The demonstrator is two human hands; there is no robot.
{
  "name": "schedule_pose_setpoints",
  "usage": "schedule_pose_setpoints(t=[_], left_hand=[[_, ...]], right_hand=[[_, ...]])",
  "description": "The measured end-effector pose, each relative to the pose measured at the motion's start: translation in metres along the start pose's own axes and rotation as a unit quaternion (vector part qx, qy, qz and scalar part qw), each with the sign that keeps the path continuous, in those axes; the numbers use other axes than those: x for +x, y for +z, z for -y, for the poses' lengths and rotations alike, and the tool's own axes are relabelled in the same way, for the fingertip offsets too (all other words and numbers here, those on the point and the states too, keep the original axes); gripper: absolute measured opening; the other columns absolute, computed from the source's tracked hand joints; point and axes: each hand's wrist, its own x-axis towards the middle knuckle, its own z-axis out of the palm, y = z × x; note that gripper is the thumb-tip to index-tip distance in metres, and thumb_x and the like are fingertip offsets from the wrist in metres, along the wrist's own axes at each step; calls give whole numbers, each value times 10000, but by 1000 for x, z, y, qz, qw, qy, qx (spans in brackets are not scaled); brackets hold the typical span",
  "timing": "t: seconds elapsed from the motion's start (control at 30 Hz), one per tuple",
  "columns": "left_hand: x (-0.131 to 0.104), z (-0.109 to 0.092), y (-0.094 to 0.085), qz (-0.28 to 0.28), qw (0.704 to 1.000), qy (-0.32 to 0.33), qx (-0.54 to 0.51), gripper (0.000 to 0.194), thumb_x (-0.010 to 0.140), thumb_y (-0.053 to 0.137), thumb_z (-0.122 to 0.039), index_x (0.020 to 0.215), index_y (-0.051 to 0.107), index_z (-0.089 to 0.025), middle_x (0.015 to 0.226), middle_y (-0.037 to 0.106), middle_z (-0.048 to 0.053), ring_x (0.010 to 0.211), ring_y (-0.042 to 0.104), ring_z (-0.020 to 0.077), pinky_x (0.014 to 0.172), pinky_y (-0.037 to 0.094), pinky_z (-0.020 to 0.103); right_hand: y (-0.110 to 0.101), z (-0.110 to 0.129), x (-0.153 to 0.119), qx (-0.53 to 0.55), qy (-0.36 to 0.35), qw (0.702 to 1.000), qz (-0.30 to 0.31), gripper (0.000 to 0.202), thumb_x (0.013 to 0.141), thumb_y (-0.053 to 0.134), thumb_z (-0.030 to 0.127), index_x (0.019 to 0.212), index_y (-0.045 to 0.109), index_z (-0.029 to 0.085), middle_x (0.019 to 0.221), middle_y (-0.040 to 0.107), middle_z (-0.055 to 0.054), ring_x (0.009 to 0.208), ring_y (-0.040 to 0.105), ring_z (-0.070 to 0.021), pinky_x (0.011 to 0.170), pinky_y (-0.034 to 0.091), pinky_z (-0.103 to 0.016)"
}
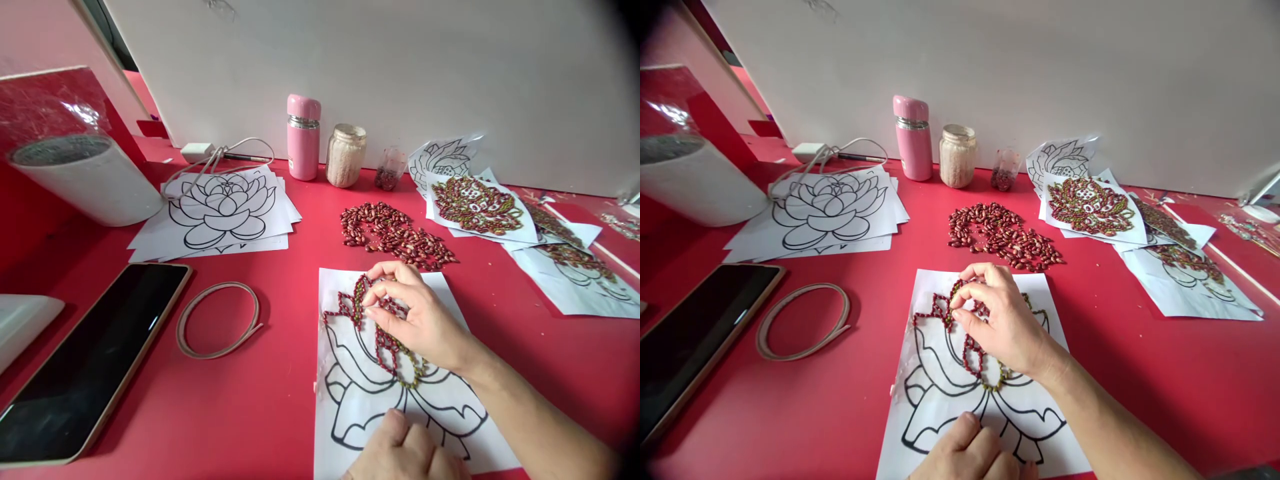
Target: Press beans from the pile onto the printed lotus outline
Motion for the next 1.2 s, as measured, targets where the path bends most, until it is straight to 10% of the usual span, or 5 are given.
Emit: schedule_pose_setpoints(t=[0.37, 0.63, 1.2], left_hand=[[-20, -3, 12, 103, 994, 48, 1, 227, 816, 505, -175, 596, 451, -184, 427, 416, -61, 376, 324, 78, 454, 204, 280], [2, 2, 1, -18, 1000, -5, 6, 244, 677, 547, -90, 537, 364, -169, 425, 373, -76, 369, 317, 59, 447, 204, 251], [0, 0, 4, -12, 1000, -1, 13, 289, 655, 606, -155, 535, 344, -176, 408, 362, -78, 348, 304, 58, 440, 164, 261]], right_hand=[[6, 6, -1, -77, -62, 994, 56, 92, 765, 574, 155, 695, 606, 206, 1073, 514, -35, 1035, 434, -193, 906, 364, -364], [2, 6, -1, -94, -74, 990, 76, 126, 776, 557, 137, 691, 614, 210, 1095, 521, -31, 1037, 440, -191, 891, 385, -368], [-7, 7, 0, -55, -32, 997, 50, 86, 748, 554, 110, 759, 571, 194, 1078, 507, -61, 1069, 454, -195, 904, 393, -358]])
